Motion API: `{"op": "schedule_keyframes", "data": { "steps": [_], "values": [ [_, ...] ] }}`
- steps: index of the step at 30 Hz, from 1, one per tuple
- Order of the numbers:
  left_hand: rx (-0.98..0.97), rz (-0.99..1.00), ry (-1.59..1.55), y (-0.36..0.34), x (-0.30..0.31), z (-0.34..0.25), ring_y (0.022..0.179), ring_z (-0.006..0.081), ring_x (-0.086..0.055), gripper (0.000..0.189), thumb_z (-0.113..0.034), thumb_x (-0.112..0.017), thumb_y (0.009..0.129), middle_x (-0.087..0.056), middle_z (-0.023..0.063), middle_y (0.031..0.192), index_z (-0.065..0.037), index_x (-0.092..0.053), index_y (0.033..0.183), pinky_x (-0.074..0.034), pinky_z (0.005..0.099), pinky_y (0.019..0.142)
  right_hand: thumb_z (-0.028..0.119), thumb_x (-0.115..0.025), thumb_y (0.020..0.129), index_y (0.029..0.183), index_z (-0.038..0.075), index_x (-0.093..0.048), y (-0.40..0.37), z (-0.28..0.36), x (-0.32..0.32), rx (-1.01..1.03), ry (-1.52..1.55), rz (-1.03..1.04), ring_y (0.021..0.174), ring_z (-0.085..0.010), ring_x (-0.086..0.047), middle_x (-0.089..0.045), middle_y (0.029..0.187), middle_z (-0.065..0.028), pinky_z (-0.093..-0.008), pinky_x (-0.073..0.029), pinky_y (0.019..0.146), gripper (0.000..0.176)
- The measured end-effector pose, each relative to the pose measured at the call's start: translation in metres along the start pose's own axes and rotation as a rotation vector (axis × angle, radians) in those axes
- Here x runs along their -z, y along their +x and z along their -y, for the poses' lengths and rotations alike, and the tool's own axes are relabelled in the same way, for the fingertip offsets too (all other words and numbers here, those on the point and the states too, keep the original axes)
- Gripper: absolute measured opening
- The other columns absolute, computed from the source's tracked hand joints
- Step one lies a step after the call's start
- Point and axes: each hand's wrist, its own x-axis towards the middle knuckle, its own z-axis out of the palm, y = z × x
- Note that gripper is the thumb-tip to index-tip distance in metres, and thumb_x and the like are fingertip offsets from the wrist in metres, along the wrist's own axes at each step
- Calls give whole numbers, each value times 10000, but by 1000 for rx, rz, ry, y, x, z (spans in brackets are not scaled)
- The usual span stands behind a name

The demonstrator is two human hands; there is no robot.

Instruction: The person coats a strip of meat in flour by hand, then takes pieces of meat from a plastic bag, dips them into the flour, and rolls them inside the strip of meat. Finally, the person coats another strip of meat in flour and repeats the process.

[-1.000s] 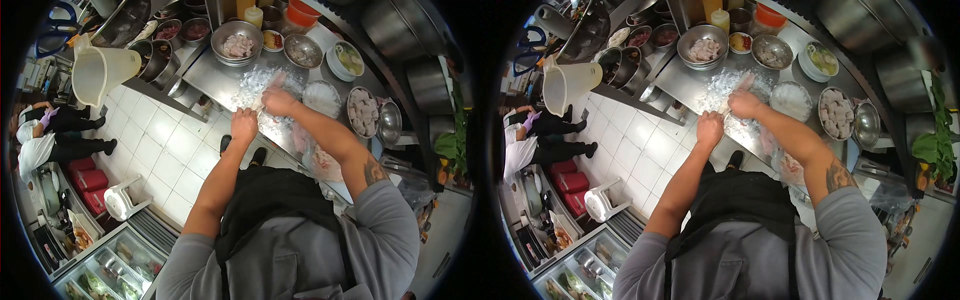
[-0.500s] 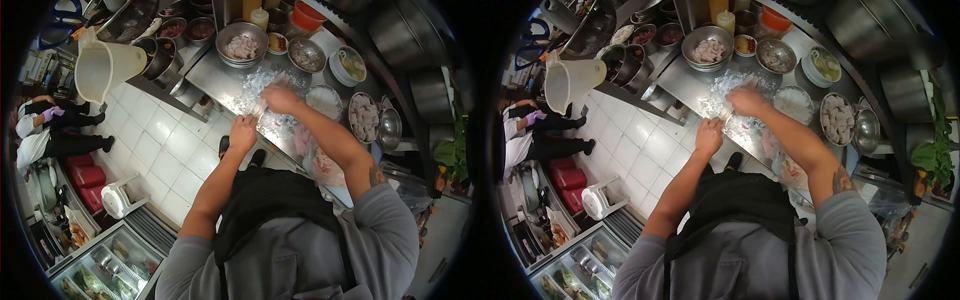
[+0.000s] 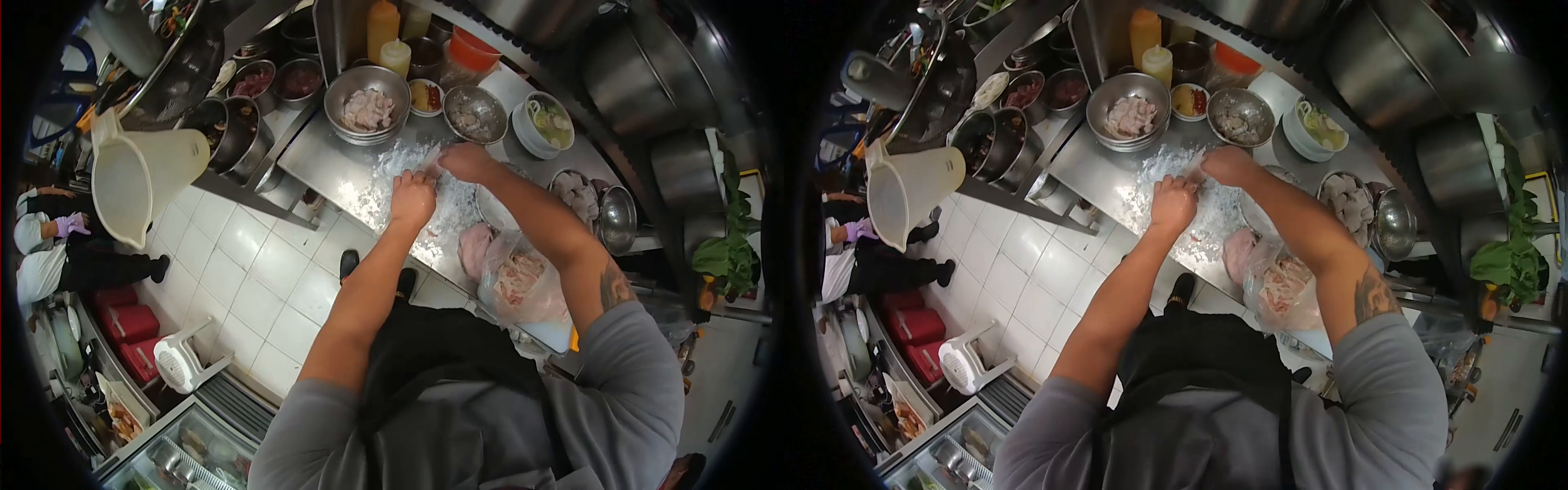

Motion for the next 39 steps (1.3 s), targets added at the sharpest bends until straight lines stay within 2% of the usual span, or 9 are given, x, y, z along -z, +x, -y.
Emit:
{"op": "schedule_keyframes", "data": {
  "steps": [1,10,15,19,21,27,31,35,39],
  "values": [
    [20,-35,2,10,-11,-2,1012,276,-572,191,-205,-622,835,-673,69,1015,-88,-730,940,-432,433,877,107,-563,831,897,99,-713,1,-1,-3,-11,21,-15,933,-317,-693,-702,948,-134,-443,-556,780,164],
    [14,22,213,37,-35,-14,1022,281,-579,220,-185,-569,857,-670,109,1010,-55,-717,956,-430,425,895,158,-559,861,908,91,-709,12,-10,-16,-38,-17,61,920,-307,-690,-673,981,-111,-425,-560,795,170],
    [167,40,1,38,-26,-7,1006,303,-601,210,-160,-595,844,-673,134,1023,-24,-695,970,-452,433,880,156,-575,848,880,49,-697,19,-14,-13,-87,-5,64,891,-323,-694,-671,987,-134,-438,-554,796,165],
    [247,31,-57,38,-28,2,997,323,-612,198,-149,-612,842,-679,147,1038,-13,-691,962,-465,449,874,113,-595,828,849,55,-726,26,-11,-16,-105,80,-78,919,-330,-705,-711,968,-140,-430,-571,781,144],
    [227,-76,-99,36,-30,3,983,322,-610,197,-153,-606,849,-685,135,1025,-31,-703,969,-466,445,878,99,-601,823,864,52,-732,30,-4,-18,-132,127,-213,937,-333,-703,-708,989,-149,-436,-571,785,145],
    [67,-41,-59,24,-18,19,996,319,-585,225,-110,-611,827,-684,106,1058,-59,-718,1018,-462,433,876,61,-603,809,957,38,-696,32,-5,-8,-196,139,50,988,-336,-680,-694,1020,-164,-441,-556,833,176],
    [159,-102,-177,-10,17,40,1023,315,-567,263,-53,-633,775,-671,100,1109,-47,-712,1026,-455,436,871,43,-588,803,992,29,-682,20,13,11,-160,228,-16,994,-341,-672,-686,1039,-174,-446,-543,865,212],
    [17,-158,-103,-54,32,32,991,301,-564,309,-40,-646,755,-661,84,1099,-49,-693,1060,-456,438,858,45,-584,799,987,34,-687,20,16,-14,-154,182,-91,990,-347,-669,-683,1048,-168,-445,-538,871,215],
    [-82,-3,-97,-84,36,27,1032,290,-552,346,-68,-658,757,-647,77,1133,-52,-687,1102,-451,424,869,65,-583,800,971,49,-696,14,50,9,-258,249,-122,1024,-339,-654,-681,1042,-154,-432,-534,879,205]
  ]
}}
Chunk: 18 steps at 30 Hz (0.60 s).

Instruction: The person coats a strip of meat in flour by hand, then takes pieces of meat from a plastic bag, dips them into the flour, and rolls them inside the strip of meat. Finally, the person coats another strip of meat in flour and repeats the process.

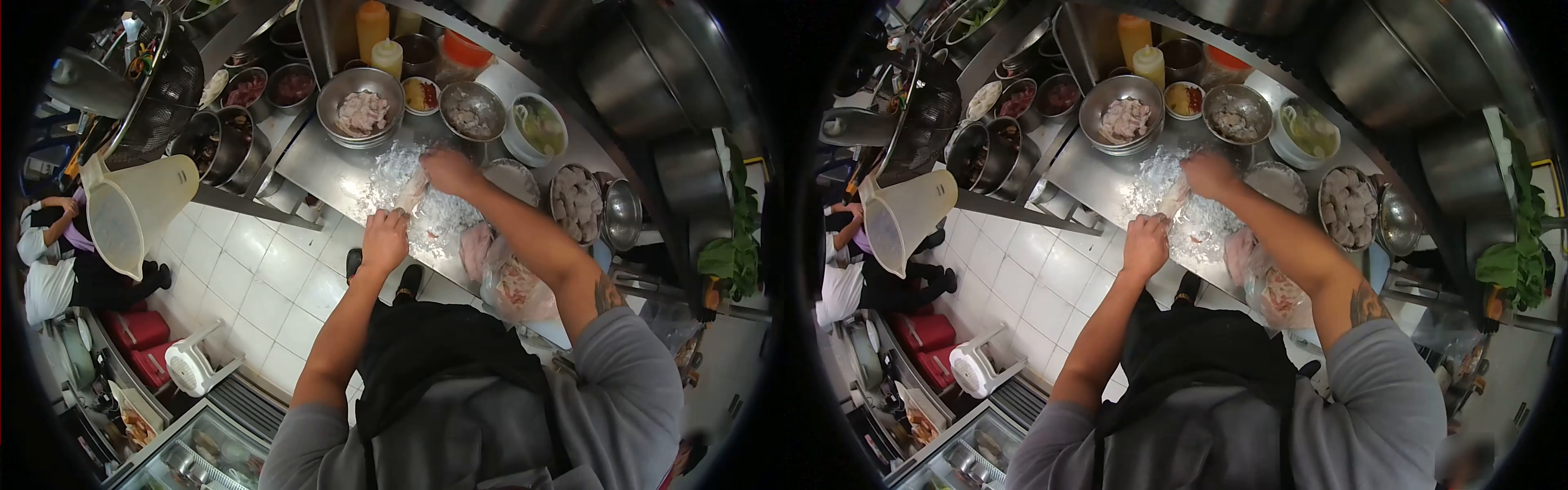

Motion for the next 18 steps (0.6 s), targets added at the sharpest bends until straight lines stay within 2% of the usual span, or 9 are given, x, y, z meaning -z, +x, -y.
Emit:
{"op": "schedule_keyframes", "data": {
  "steps": [3,7,10,13,15,16,18],
  "values": [
    [20,72,49,-15,-5,2,1035,282,-551,354,-82,-655,758,-644,74,1151,-49,-684,1110,-447,420,878,72,-575,805,967,52,-692,-15,23,-17,70,47,154,1057,-333,-642,-680,1046,-149,-432,-525,901,201],
    [0,37,73,-21,2,-2,1041,279,-548,359,-86,-647,759,-638,75,1188,-40,-681,1113,-441,418,891,96,-577,828,981,42,-670,-34,41,-26,-19,173,-39,1119,-364,-603,-649,1144,-176,-463,-512,924,187],
    [5,79,82,-32,2,-2,1050,286,-544,359,-77,-636,761,-632,80,1210,-35,-679,1115,-436,421,905,132,-599,833,990,42,-670,-41,42,-32,-1,145,-8,1139,-378,-585,-629,1195,-184,-476,-509,923,194],
    [21,66,76,-36,8,-5,1073,301,-538,354,-76,-631,769,-621,86,1225,-29,-675,1117,-427,438,933,153,-608,841,1024,42,-671,-45,40,-17,-61,200,-49,1125,-381,-592,-644,1159,-176,-470,-509,915,223],
    [10,27,23,-39,17,-2,1096,312,-531,358,-81,-632,782,-606,88,1245,-20,-663,1133,-414,455,958,160,-607,846,1044,57,-676,-49,28,2,-93,298,-217,1098,-375,-608,-662,1104,-176,-464,-509,908,233],
    [40,-2,-7,-42,20,1,1135,335,-524,365,-61,-628,779,-600,117,1245,-11,-651,1140,-409,470,991,164,-607,849,1054,65,-679,-55,19,11,-115,346,-300,1084,-372,-616,-671,1077,-175,-461,-509,905,239],
    [93,-75,-23,-51,31,10,1126,351,-529,368,-26,-624,783,-594,137,1243,-23,-639,1150,-417,478,973,152,-592,856,1041,76,-687,-63,-3,30,-304,463,-364,1042,-368,-635,-683,1033,-177,-462,-514,890,222]
  ]
}}
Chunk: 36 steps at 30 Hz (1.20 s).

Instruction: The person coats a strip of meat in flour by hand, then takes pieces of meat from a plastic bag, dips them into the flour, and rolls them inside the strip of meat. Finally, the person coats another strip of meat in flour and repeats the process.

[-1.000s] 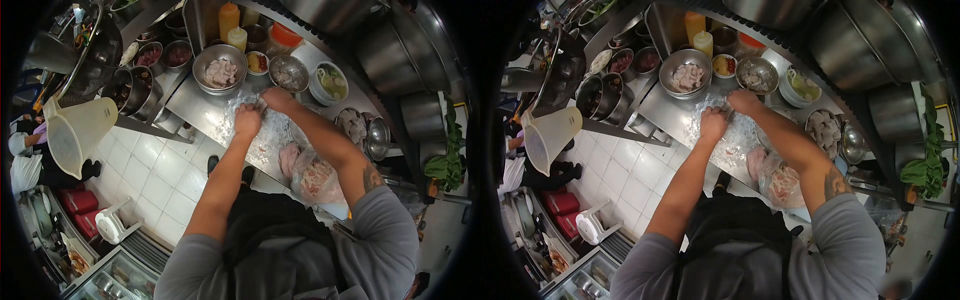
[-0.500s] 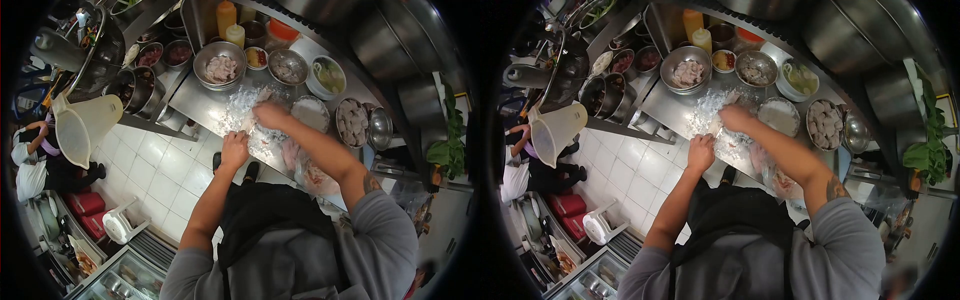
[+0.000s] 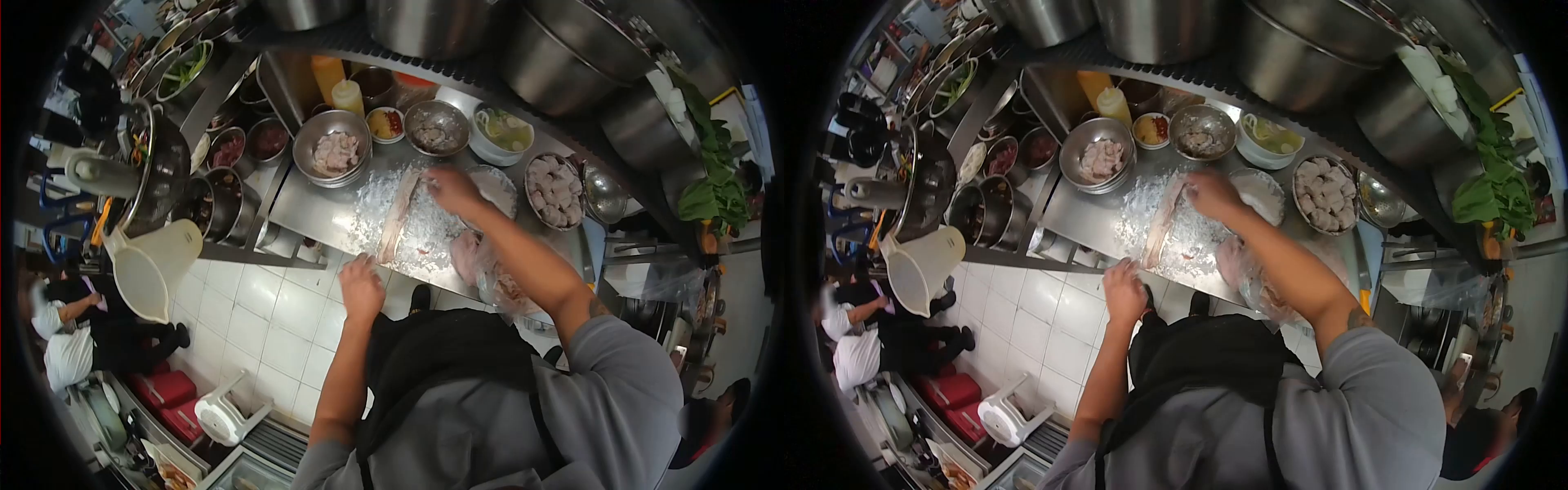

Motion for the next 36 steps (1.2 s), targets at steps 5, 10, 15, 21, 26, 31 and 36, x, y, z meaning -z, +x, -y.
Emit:
{"op": "schedule_keyframes", "data": {
  "steps": [5,10,15,21,26,31,36],
  "values": [
    [140,-68,46,-35,30,30,1123,370,-525,337,-28,-640,806,-590,161,1235,-27,-638,1143,-418,490,977,109,-575,845,1011,80,-711,72,-74,25,-58,-301,-93,962,-383,-669,-710,988,-183,-472,-530,849,217],
    [266,-10,98,-61,63,54,1125,371,-520,316,-48,-644,817,-589,166,1240,-22,-646,1132,-422,475,982,159,-596,828,1038,36,-715,144,-100,25,-133,-595,237,1009,-383,-668,-706,1049,-206,-469,-525,902,271],
    [363,8,146,-88,90,72,1116,374,-526,289,-34,-644,817,-591,182,1231,-15,-658,1105,-435,470,976,250,-587,856,1078,15,-714,183,-126,-9,-266,-582,208,1051,-365,-670,-691,1109,-230,-469,-527,934,348],
    [429,46,186,-116,109,82,1109,373,-531,255,-31,-659,817,-598,185,1218,-13,-669,1071,-443,460,970,275,-596,883,1140,42,-702,180,-98,-18,-648,-406,96,1155,-342,-643,-687,1188,-189,-468,-503,991,363],
    [392,10,182,-116,117,88,1092,372,-535,248,-21,-662,814,-602,181,1200,-13,-671,1062,-452,462,951,240,-603,886,1135,89,-718,171,-94,-29,-653,-468,70,1234,-339,-589,-675,1232,-163,-453,-493,995,312],
    [373,16,188,-104,122,94,1086,372,-535,239,-14,-654,819,-601,183,1202,-9,-668,1057,-454,463,946,239,-688,830,1060,78,-718,164,-96,-26,-497,-408,57,1030,-370,-670,-715,1087,-169,-459,-533,897,282],
    [332,36,180,-90,127,95,1095,373,-534,236,-16,-649,826,-600,180,1212,-6,-668,1061,-453,460,957,263,-700,819,1026,45,-632,157,-108,-24,-261,-131,-315,960,-440,-649,-690,976,-227,-491,-521,835,309]
  ]
}}
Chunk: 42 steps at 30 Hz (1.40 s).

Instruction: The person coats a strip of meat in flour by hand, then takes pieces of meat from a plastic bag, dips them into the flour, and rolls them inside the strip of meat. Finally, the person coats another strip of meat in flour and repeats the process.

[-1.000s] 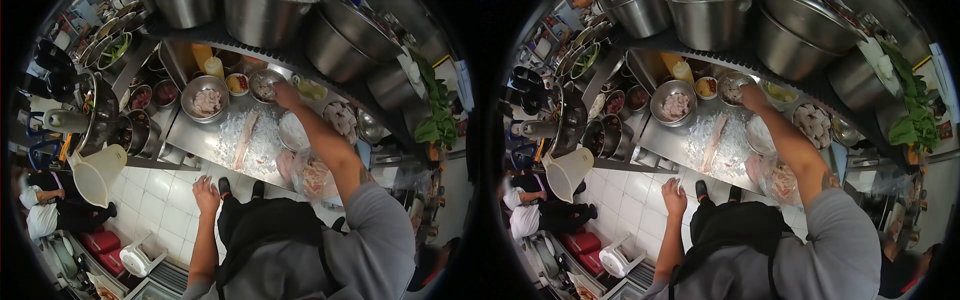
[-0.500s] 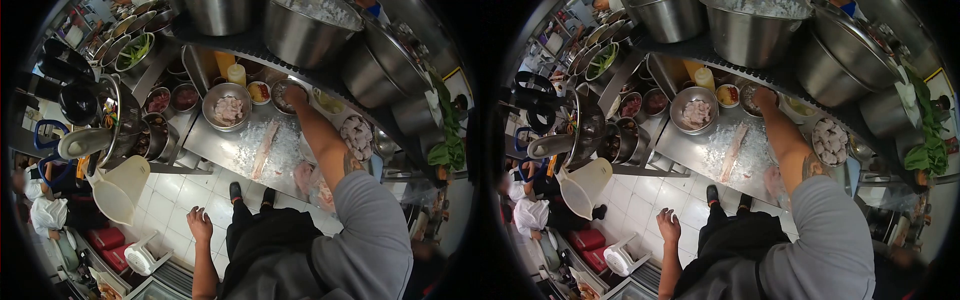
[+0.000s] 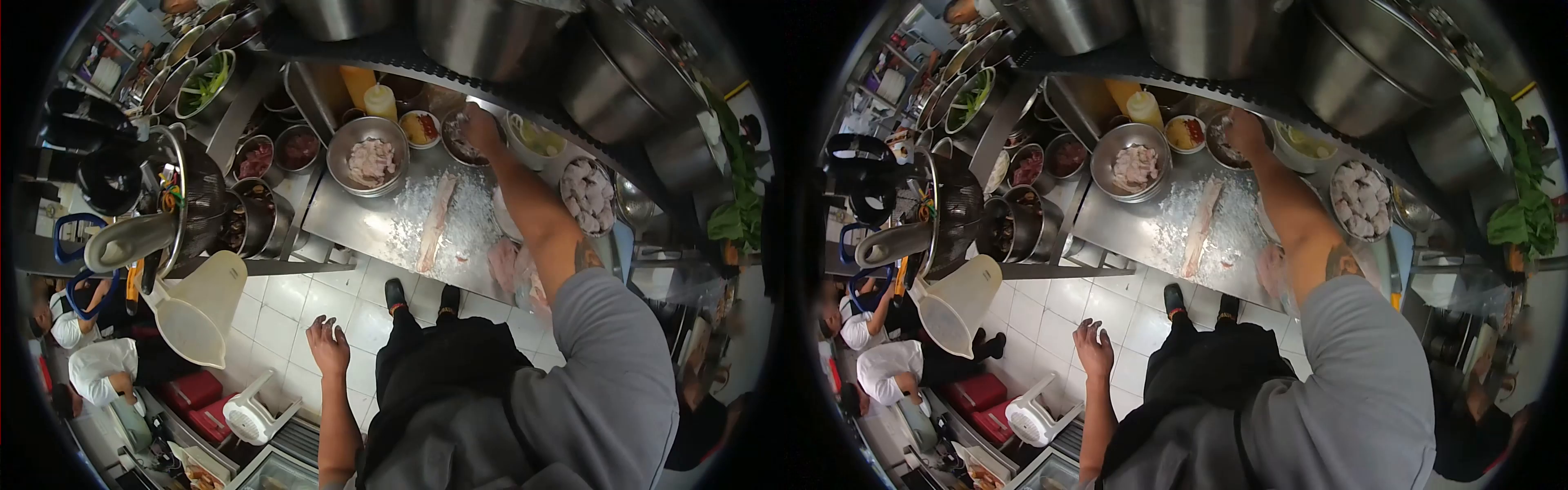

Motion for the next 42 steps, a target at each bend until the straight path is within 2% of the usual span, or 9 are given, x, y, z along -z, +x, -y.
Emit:
{"op": "schedule_keyframes", "data": {
  "steps": [2,9,13,16,22,24,33,39,42],
  "values": [
    [-17,-5,-10,8,0,-3,1100,375,-533,234,-17,-646,830,-600,179,1213,-4,-668,1062,-452,462,963,248,-640,861,1031,35,-597,-18,27,45,38,109,-18,939,-448,-637,-668,931,-253,-511,-503,795,276],
    [-241,-49,-222,55,-24,-55,1116,383,-534,249,-8,-649,824,-600,173,1201,-35,-661,1071,-442,474,967,132,-625,840,972,35,-654,-160,-40,125,24,-36,542,880,-341,-647,-676,932,-170,-441,-503,778,167],
    [-501,87,-301,106,-48,-161,1116,336,-567,312,-61,-679,801,-627,140,1211,-41,-672,1112,-418,476,1019,108,-650,783,974,104,-718,-192,-37,140,55,-208,705,971,-342,-653,-689,1017,-170,-437,-508,876,202],
    [-784,73,-361,145,-77,-257,1089,354,-572,304,-128,-669,830,-677,128,1096,-52,-675,1124,-447,473,951,147,-663,785,1000,83,-743,-195,-38,152,27,-403,535,1135,-347,-602,-685,1129,-172,-421,-475,973,238],
    [-938,521,450,186,-170,-382,1185,291,-555,305,-279,-582,885,-688,91,1194,-149,-757,1098,-317,486,1021,183,-667,791,961,58,-766,-195,-55,132,274,-775,625,1201,-321,-564,-696,1138,-160,-437,-438,1011,233],
    [-901,542,549,185,-207,-390,1269,270,-516,343,-295,-549,914,-669,64,1278,-188,-744,1175,-240,498,1073,202,-668,791,923,83,-777,-194,-63,129,301,-725,632,1169,-305,-580,-717,1073,-136,-435,-437,1004,208],
    [-857,610,253,190,-211,-386,1276,223,-552,365,-243,-582,905,-641,69,1318,-173,-665,1254,-275,512,1117,203,-633,776,803,90,-763,-193,-77,124,324,-519,492,992,-297,-640,-731,912,-109,-413,-502,897,174],
    [-767,701,371,186,-215,-392,1277,244,-560,316,-213,-587,900,-651,72,1301,-162,-702,1190,-281,500,1139,116,-632,753,794,59,-750,-191,-78,128,440,-558,543,954,-349,-668,-727,899,-144,-443,-528,861,137],
    [-796,571,176,185,-222,-383,1181,277,-628,288,-186,-579,889,-696,73,1218,-137,-729,1130,-389,496,1075,90,-632,747,812,54,-745,-187,-79,128,399,-570,581,887,-365,-682,-715,872,-175,-474,-533,816,135]
  ]
}}
